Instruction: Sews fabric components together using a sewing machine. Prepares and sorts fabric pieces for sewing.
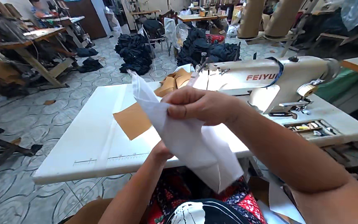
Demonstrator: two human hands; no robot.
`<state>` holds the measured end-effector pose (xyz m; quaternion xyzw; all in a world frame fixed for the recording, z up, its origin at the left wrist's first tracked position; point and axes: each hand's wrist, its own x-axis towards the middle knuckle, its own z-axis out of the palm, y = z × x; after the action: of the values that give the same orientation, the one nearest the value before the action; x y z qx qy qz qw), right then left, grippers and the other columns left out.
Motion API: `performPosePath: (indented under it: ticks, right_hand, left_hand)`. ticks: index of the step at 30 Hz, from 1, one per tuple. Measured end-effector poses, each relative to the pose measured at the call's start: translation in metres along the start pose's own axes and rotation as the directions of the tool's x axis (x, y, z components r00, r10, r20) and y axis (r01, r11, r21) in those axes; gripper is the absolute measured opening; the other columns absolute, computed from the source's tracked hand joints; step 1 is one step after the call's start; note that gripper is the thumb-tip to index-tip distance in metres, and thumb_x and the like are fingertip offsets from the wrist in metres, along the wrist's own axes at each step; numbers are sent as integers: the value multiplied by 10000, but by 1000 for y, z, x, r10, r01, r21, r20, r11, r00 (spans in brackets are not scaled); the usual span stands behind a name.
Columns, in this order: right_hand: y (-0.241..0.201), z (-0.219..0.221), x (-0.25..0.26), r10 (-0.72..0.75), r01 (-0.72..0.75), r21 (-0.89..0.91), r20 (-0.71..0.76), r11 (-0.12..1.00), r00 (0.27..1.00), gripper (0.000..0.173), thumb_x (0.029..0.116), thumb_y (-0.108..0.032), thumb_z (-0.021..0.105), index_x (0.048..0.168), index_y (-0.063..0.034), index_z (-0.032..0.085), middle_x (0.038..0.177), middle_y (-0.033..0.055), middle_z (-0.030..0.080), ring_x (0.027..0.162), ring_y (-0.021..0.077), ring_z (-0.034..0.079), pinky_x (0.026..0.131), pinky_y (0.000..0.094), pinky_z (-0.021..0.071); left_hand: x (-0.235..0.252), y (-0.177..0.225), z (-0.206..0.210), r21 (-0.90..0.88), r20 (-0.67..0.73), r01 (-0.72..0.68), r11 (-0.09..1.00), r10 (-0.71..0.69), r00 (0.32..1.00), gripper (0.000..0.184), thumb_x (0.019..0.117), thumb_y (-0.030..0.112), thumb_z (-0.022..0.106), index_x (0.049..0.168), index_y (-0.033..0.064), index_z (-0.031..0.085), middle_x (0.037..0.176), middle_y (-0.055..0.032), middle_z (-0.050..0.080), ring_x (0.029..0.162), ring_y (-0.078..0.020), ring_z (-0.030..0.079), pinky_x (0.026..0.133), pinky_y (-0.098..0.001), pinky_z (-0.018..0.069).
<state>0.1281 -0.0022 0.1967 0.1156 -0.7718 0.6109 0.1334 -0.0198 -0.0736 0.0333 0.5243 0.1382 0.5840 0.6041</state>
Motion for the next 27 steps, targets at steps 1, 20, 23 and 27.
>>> performPosePath:
  ticks: [1,20,23,27]
  right_hand:
    - [3,3,1,16,-16,39,-8,999,1000,258,1058,-45,392,940,-100,615,800,-111,652,727,-44,640,667,168,565]
    - [131,64,-75,-321,-22,-938,-140,346,937,189,1009,-66,564,1013,-85,752,1186,126,747,1237,315,663,1089,470,508]
    - [190,86,-81,-28,-265,-879,-300,397,953,346,978,-272,660,1292,-134,705,1398,183,633,1354,387,559,1121,568,443]
    - [202,102,-81,181,-408,-833,-365,374,913,654,962,-485,629,1535,-196,500,1593,213,421,1485,428,377,1186,645,285]
  left_hand:
    - [-3,-7,-7,2,13,14,1000,-14,1000,367,744,269,876,1081,183,757,1008,44,785,925,-50,741,830,-252,612]
    - [15,72,-163,937,163,1,-350,437,885,192,902,-25,586,1000,-26,751,1069,-262,709,1107,-469,647,996,-618,466]
    - [20,66,-200,933,-80,95,-348,58,995,447,900,-141,543,1245,71,732,1421,-230,596,1390,-481,473,1121,-719,297]
    - [4,80,-159,934,-213,249,-256,159,964,471,905,-176,508,1298,17,682,1487,-254,523,1357,-460,518,1119,-637,393]
